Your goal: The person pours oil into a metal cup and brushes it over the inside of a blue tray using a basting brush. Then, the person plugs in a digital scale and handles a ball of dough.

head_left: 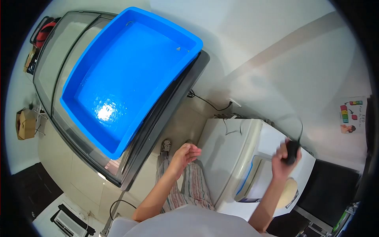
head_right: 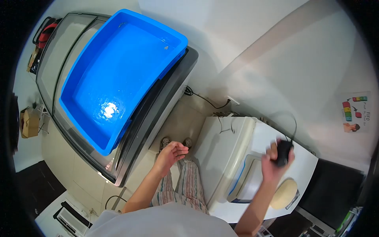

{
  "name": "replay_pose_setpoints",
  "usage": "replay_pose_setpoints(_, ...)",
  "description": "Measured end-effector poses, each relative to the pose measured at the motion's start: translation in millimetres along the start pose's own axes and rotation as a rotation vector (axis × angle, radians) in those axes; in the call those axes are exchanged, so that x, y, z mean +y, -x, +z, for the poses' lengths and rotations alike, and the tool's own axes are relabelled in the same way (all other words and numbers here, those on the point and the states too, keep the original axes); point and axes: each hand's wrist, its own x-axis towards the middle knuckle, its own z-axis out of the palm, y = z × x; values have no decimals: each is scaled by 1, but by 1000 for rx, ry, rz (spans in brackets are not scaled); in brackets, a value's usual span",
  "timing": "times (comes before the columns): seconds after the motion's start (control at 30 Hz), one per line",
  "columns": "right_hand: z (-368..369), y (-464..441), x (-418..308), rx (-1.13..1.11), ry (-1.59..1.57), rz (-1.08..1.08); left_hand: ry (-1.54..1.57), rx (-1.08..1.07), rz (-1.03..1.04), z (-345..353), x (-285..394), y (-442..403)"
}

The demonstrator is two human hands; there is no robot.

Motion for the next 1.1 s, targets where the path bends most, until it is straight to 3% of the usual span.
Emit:
replay_pose_setpoints(0.1,21,-89,58,-178,-312,94,33,32,1,-15,-11,-8)
replay_pose_setpoints(0.17,11,-137,110,-93,-335,68,50,87,-18,-27,-20,-14)
replay_pose_setpoints(0.23,-20,-186,163,289,-193,-43,30,155,-57,-39,-32,-18)
replay_pose_setpoints(0.33,-101,-251,222,508,-237,-92,48,269,-119,-64,-58,-25)
replay_pose_setpoints(0.37,-121,-267,233,714,-134,-166,27,299,-143,-67,-60,-26)
replay_pose_setpoints(0.4,-140,-287,240,916,-28,-234,8,326,-160,-67,-60,-29)
replay_pose_setpoints(0.53,-229,-346,253,1185,54,-385,-38,366,-196,-87,-88,-44)
replay_pose_setpoints(0.67,-300,-383,252,1357,219,-460,-138,337,-291,-124,-127,-59)
replay_pose_setpoints(0.8,-350,-406,244,1507,219,-463,-110,384,-339,-123,-135,-74)
replay_pose_setpoints(0.9,-397,-425,252,1567,170,-496,-286,382,-316,-125,-135,-82)
replay_pose_setpoints(1.1,-422,-441,244,1748,47,-486,-226,426,-343,-138,-136,-92)
